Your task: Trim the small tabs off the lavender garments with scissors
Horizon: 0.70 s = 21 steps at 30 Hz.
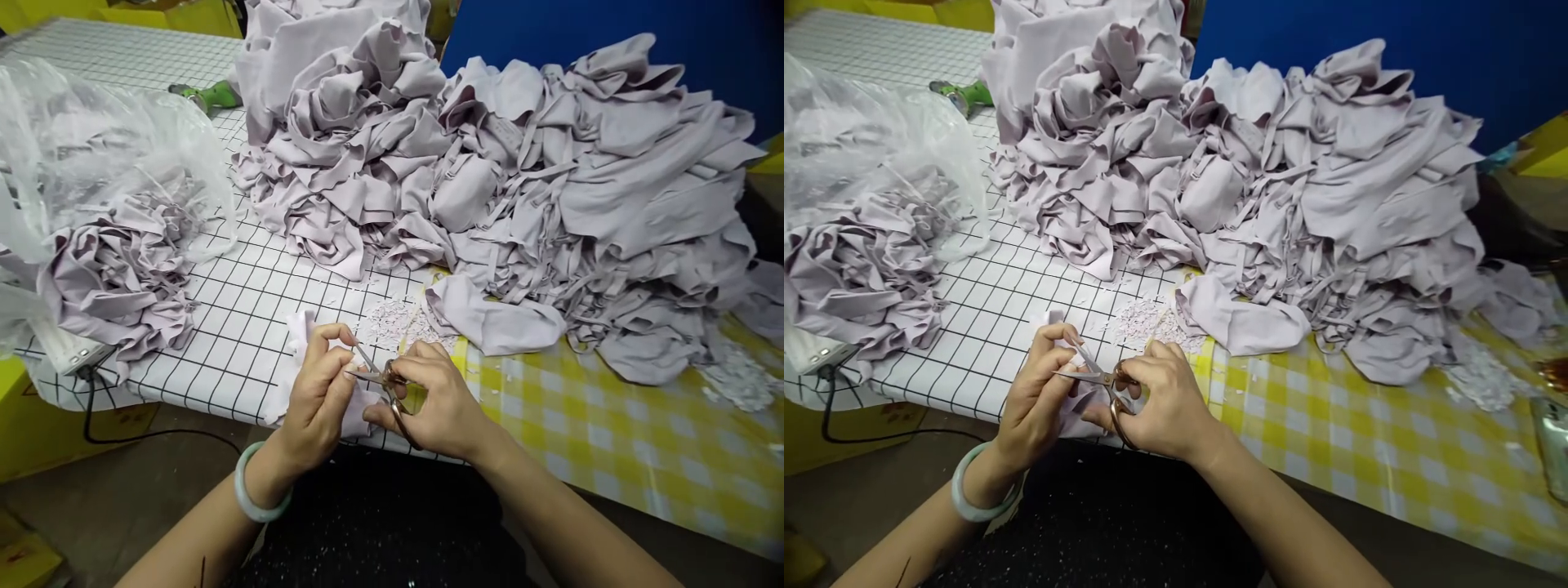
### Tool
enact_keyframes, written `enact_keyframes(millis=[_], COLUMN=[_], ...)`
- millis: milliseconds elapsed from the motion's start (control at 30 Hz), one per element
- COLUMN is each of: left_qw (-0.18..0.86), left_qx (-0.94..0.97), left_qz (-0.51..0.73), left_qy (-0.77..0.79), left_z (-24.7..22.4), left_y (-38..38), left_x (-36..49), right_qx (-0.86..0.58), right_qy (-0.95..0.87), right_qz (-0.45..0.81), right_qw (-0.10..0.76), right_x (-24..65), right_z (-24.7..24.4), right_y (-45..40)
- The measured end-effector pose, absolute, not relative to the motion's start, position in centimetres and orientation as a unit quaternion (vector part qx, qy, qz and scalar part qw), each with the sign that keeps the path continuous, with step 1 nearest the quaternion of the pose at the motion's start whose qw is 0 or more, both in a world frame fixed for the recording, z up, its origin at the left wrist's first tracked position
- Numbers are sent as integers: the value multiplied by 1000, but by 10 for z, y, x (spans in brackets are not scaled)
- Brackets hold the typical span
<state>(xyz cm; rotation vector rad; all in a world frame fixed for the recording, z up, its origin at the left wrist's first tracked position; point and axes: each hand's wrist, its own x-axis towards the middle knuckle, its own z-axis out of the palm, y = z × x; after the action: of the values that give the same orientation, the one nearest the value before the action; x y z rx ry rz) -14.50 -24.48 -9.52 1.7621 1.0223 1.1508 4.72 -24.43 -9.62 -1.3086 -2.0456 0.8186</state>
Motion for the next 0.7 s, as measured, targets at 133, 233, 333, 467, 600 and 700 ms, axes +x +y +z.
enact_keyframes(millis=[133,233,333,467,600,700], left_qw=[377,373,371,360,352,359], left_qx=[707,718,723,733,750,759], left_qz=[451,448,449,445,434,419], left_qy=[391,380,372,367,355,346], left_z=[-97,-98,-98,-97,-98,-103], left_y=[-244,-244,-243,-241,-238,-235], left_x=[-143,-142,-140,-136,-131,-124], right_qx=[-485,-483,-483,-492,-499,-520], right_qy=[-769,-768,-766,-763,-761,-758], right_qz=[301,302,306,304,286,249], right_qw=[289,293,292,290,299,306], right_x=[49,51,52,54,59,65], right_z=[-97,-96,-97,-100,-104,-110], right_y=[-243,-243,-243,-244,-248,-252])
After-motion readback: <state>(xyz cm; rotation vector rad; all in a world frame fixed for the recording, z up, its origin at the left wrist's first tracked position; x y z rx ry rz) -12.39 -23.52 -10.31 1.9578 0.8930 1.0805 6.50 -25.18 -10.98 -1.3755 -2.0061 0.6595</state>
